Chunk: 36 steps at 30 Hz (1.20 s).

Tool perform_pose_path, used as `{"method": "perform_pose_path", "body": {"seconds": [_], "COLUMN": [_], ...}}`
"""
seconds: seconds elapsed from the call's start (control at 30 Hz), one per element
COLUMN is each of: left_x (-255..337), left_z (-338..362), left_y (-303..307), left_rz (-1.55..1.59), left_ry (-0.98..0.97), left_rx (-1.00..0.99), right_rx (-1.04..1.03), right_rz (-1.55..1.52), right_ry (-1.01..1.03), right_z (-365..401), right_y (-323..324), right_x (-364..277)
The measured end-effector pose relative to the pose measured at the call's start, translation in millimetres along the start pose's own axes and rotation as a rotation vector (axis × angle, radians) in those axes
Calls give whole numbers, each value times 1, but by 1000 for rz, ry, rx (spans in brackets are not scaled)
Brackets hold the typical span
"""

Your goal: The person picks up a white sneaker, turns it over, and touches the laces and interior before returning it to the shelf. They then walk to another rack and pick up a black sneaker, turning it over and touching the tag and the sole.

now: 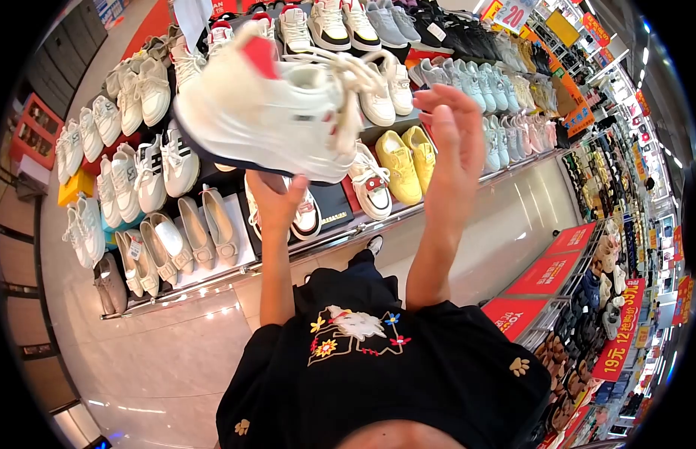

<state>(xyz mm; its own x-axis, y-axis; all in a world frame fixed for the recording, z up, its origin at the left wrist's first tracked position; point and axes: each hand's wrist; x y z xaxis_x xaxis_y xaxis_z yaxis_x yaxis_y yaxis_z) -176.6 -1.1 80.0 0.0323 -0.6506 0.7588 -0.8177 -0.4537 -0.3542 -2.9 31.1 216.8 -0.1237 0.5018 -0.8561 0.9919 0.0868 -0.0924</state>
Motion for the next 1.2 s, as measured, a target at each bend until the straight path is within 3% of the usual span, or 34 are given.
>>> {"method": "perform_pose_path", "body": {"seconds": [0.07,0.13,0.2,0.27,0.33,0.37,0.4,0.47,0.53,0.63,0.73,0.8,0.87,1.0,1.07,1.13,1.2], "left_x": [-6,13,6,-12,-39,-54,-50,-55,-59,-64,-69,-91,-95,-106,-100,-88,-78], "left_z": [2,-4,-2,17,55,79,98,137,166,185,183,190,194,205,213,213,215], "left_y": [5,-6,-6,6,18,28,32,46,56,67,68,78,71,83,87,91,96], "left_rz": [62,523,534,693,587,546,512,490,466,494,335,187,-37,-43,-261,-356,-514], "left_ry": [2,229,268,524,591,597,738,833,999,1149,1202,1143,1048,1082,954,914,757], "left_rx": [80,130,199,174,138,113,131,130,-3,-30,-113,-341,-342,-484,-555,-547,-579], "right_rx": [-34,-197,-315,-517,-672,-703,-725,-716,-693,-662,-559,-450,-380,-304,-251,-242,-201], "right_rz": [39,168,305,218,194,197,226,201,263,154,139,62,159,294,509,532,645], "right_ry": [-67,-72,-52,-212,-371,-476,-484,-768,-850,-978,-1006,-1030,-1002,-946,-710,-662,-496], "right_z": [2,5,15,36,69,88,106,144,173,195,203,207,215,189,181,174,168], "right_y": [0,0,1,11,21,27,34,53,65,76,76,79,88,72,63,54,45], "right_x": [11,28,48,87,110,119,127,151,162,176,179,184,204,203,219,241,259]}}
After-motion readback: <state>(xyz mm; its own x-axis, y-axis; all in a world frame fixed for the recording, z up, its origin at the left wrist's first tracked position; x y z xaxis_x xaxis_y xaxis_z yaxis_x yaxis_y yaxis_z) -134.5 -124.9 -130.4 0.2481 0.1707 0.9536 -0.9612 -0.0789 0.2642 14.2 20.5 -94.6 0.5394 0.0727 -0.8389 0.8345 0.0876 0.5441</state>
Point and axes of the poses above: each hand's wrist, its own z-axis away from the middle knuckle, its own y-axis out of the back of the hand, x = y × z, and after that the axes turned 6 degrees about -y, right-handed
